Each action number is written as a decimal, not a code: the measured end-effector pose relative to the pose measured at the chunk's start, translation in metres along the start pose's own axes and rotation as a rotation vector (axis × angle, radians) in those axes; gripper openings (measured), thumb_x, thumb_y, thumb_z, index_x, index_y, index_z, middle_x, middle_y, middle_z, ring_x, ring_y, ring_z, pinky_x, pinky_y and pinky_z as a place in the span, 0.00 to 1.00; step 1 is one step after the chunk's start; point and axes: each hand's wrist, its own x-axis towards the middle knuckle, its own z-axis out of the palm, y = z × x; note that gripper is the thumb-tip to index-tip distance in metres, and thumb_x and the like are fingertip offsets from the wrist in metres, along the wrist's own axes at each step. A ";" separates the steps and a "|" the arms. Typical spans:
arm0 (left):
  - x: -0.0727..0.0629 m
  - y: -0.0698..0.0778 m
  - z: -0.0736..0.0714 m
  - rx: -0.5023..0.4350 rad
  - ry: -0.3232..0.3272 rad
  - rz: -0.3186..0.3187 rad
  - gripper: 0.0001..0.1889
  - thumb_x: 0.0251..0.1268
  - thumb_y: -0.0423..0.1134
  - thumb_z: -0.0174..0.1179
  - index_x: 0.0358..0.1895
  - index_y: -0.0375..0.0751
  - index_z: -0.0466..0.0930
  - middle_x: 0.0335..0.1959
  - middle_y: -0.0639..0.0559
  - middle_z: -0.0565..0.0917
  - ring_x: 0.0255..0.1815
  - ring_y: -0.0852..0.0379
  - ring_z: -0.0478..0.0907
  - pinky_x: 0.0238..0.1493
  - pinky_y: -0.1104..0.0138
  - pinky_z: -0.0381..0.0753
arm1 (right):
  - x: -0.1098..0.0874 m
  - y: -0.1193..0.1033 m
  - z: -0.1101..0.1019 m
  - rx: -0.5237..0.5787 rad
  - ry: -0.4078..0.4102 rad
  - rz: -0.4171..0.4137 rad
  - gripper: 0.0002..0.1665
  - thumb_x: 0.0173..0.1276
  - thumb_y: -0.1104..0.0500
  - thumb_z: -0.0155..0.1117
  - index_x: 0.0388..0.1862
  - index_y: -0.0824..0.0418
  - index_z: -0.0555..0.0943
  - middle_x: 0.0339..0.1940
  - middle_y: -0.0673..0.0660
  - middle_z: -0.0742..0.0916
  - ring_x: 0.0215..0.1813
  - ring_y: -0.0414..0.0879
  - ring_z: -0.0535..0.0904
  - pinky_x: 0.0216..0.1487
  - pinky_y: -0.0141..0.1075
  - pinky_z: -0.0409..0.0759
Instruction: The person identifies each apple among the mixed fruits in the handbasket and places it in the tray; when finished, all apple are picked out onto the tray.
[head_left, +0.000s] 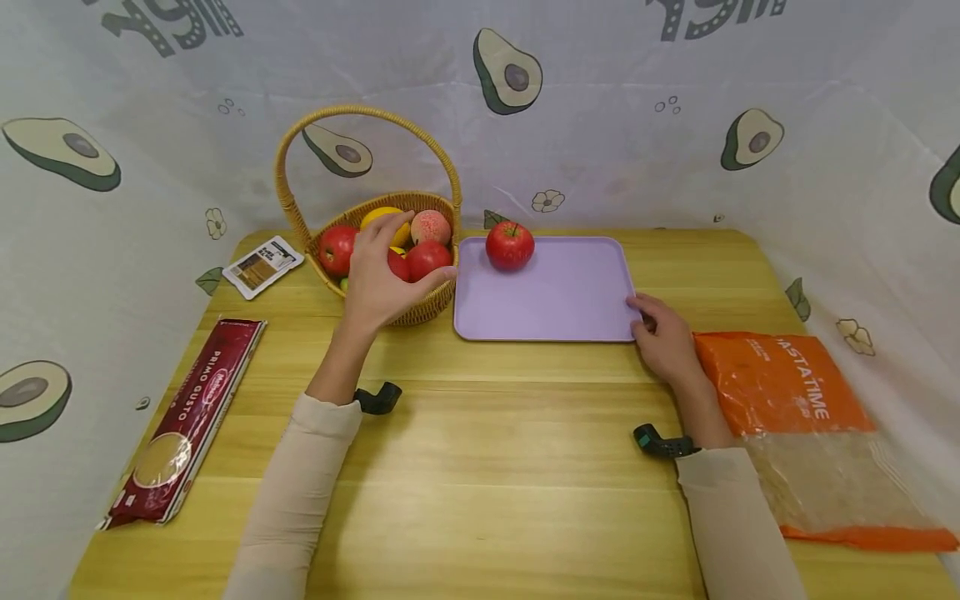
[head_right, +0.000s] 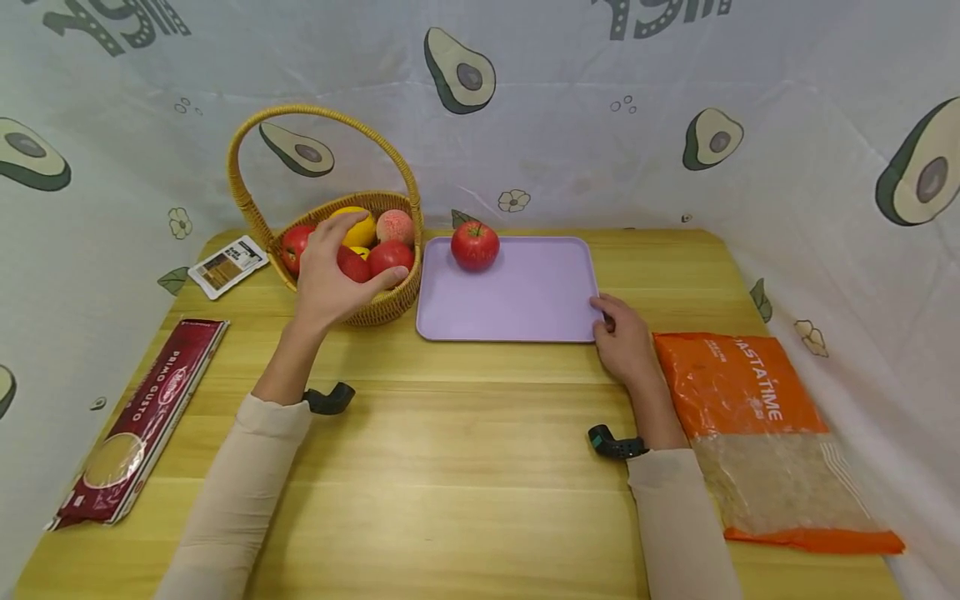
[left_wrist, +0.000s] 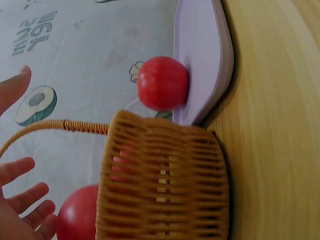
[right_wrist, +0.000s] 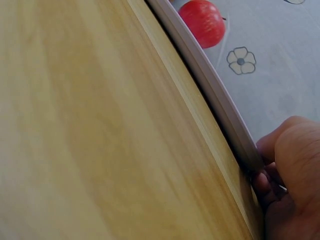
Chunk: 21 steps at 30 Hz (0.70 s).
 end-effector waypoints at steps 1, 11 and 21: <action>0.000 -0.002 -0.002 0.007 -0.001 -0.011 0.47 0.45 0.70 0.74 0.73 0.59 0.72 0.75 0.54 0.70 0.76 0.47 0.62 0.70 0.38 0.69 | 0.000 0.001 0.000 -0.004 0.002 0.000 0.28 0.80 0.61 0.49 0.76 0.66 0.71 0.79 0.68 0.70 0.78 0.68 0.64 0.76 0.63 0.62; -0.004 -0.015 -0.012 0.052 -0.024 -0.100 0.48 0.46 0.71 0.73 0.73 0.56 0.72 0.77 0.50 0.66 0.79 0.44 0.57 0.70 0.36 0.70 | -0.002 0.002 -0.003 -0.002 0.002 0.004 0.28 0.80 0.60 0.49 0.76 0.66 0.70 0.79 0.68 0.70 0.79 0.69 0.62 0.77 0.63 0.61; -0.002 -0.028 -0.018 0.107 -0.074 -0.143 0.49 0.47 0.71 0.72 0.74 0.56 0.71 0.77 0.45 0.66 0.77 0.39 0.57 0.68 0.36 0.72 | -0.001 0.002 0.000 0.007 0.012 -0.022 0.28 0.80 0.61 0.49 0.75 0.66 0.71 0.78 0.69 0.70 0.78 0.70 0.63 0.77 0.64 0.61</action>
